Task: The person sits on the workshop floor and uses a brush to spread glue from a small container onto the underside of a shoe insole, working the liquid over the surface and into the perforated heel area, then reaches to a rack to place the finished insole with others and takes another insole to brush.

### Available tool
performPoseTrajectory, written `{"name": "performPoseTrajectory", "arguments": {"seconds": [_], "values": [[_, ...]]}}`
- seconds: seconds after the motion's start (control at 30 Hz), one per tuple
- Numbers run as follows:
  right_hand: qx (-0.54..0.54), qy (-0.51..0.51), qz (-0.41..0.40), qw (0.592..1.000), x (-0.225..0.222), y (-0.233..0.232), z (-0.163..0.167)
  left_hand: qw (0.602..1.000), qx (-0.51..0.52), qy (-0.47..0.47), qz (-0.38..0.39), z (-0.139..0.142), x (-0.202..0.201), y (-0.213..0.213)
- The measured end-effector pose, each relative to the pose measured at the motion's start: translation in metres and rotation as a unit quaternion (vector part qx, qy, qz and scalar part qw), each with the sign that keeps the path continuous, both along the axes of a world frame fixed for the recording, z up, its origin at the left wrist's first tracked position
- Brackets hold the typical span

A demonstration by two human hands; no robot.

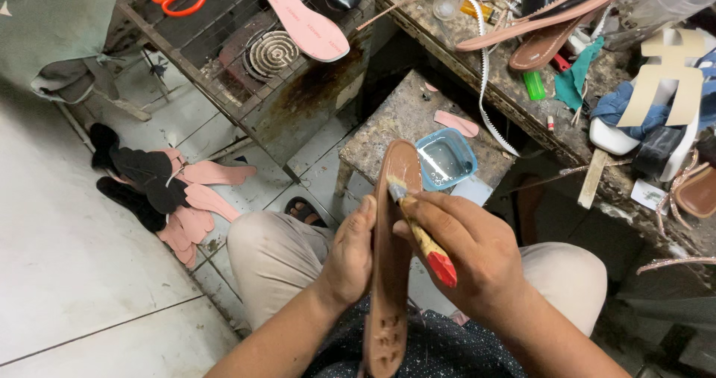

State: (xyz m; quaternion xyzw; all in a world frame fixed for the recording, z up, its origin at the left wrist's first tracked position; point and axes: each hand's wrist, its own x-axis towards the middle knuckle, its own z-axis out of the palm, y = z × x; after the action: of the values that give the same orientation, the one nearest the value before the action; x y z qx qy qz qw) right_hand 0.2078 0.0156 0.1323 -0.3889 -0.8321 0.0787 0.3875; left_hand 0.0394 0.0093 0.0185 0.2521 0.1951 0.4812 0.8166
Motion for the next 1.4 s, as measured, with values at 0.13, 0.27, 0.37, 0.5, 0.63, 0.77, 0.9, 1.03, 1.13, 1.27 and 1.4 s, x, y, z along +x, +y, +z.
{"name": "performPoseTrajectory", "arguments": {"seconds": [0.13,0.27,0.37,0.5,0.63,0.77,0.9,1.03,1.13,1.27,1.4], "values": [[-0.036,0.034,0.009,0.999,0.007,-0.001,0.001,0.99,-0.078,-0.105,-0.045,0.003,-0.013,0.009],[-0.01,0.04,-0.041,0.998,0.011,0.002,-0.001,0.992,-0.057,-0.088,-0.066,0.006,-0.021,0.01],[-0.017,0.04,-0.054,0.998,0.01,0.002,-0.002,0.995,-0.052,-0.071,-0.054,0.007,-0.022,0.006],[-0.009,0.031,-0.064,0.997,0.006,0.004,-0.003,0.996,-0.051,-0.045,-0.051,0.008,-0.023,0.002],[-0.002,0.02,-0.052,0.998,0.003,0.004,-0.002,0.996,-0.056,-0.057,-0.05,0.01,-0.02,0.003],[-0.006,0.017,-0.044,0.999,0.003,0.003,-0.002,0.997,-0.007,-0.052,-0.053,0.014,-0.021,0.001],[-0.012,0.021,-0.035,0.999,0.002,0.002,-0.003,0.997,-0.03,-0.048,-0.06,0.017,-0.02,0.002],[-0.024,0.023,-0.018,0.999,0.003,0.001,-0.002,0.996,-0.052,-0.042,-0.061,0.017,-0.021,0.001],[-0.022,0.019,-0.007,1.0,0.003,0.001,-0.003,0.996,-0.057,-0.045,-0.059,0.015,-0.021,0.001],[-0.014,0.009,0.003,1.0,0.002,0.0,-0.003,0.993,-0.06,-0.078,-0.06,0.015,-0.02,0.002],[-0.017,0.006,0.01,1.0,0.001,-0.001,-0.003,0.992,-0.056,-0.094,-0.064,0.018,-0.019,0.001]]}}
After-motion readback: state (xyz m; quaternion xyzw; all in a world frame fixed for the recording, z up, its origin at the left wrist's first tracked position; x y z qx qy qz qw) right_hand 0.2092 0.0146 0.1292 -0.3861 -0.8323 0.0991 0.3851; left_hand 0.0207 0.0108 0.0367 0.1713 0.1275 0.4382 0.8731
